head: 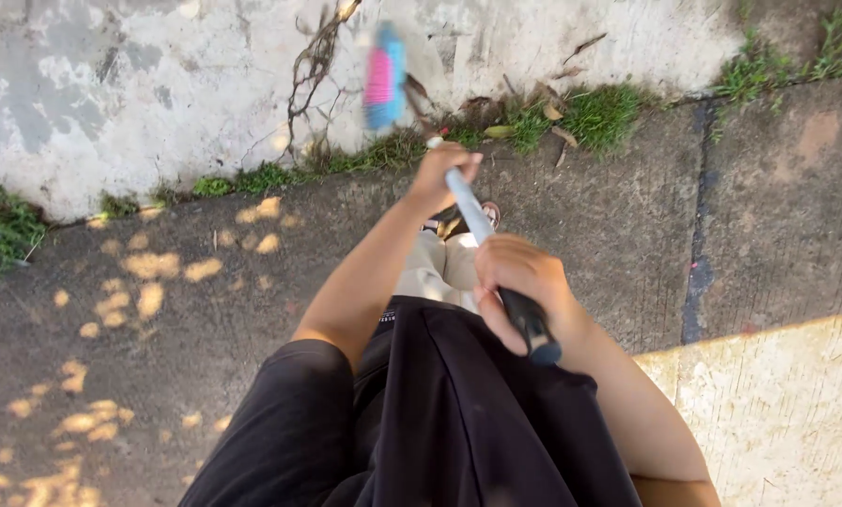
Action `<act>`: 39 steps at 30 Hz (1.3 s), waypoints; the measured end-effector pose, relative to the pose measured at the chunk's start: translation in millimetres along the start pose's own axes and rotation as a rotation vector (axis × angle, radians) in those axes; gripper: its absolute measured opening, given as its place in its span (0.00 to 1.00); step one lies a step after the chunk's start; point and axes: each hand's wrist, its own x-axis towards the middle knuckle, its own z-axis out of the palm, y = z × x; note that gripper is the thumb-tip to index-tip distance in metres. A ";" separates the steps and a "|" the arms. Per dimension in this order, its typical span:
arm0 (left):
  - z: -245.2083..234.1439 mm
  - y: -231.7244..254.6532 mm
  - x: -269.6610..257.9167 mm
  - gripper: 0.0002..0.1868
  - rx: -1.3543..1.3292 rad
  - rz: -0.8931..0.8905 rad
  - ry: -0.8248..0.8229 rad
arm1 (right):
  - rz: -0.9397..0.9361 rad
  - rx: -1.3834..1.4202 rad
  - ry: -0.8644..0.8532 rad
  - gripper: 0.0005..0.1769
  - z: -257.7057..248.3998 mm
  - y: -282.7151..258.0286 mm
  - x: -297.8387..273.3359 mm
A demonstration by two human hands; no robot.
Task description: Sweeping leaves and debris off a concrete pathway using a broom.
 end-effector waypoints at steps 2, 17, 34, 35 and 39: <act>36.9 11.7 32.4 0.21 0.005 0.006 -0.085 | -0.073 -0.119 -0.046 0.13 -7.7 -1.0 4.2; -19.4 124.3 134.2 0.20 0.410 -0.552 -0.168 | -0.130 0.044 -0.003 0.14 -100.2 -8.7 76.7; 82.9 -50.1 231.5 0.09 0.352 -0.147 -0.255 | -0.056 -0.036 -0.138 0.16 -220.9 52.6 137.9; 102.0 -21.3 254.5 0.10 0.342 -0.201 -0.339 | -0.048 -0.102 -0.131 0.16 -231.8 41.9 135.7; 162.5 45.1 315.4 0.17 0.303 -0.133 -0.433 | -0.031 -0.379 -0.048 0.11 -299.0 11.2 93.8</act>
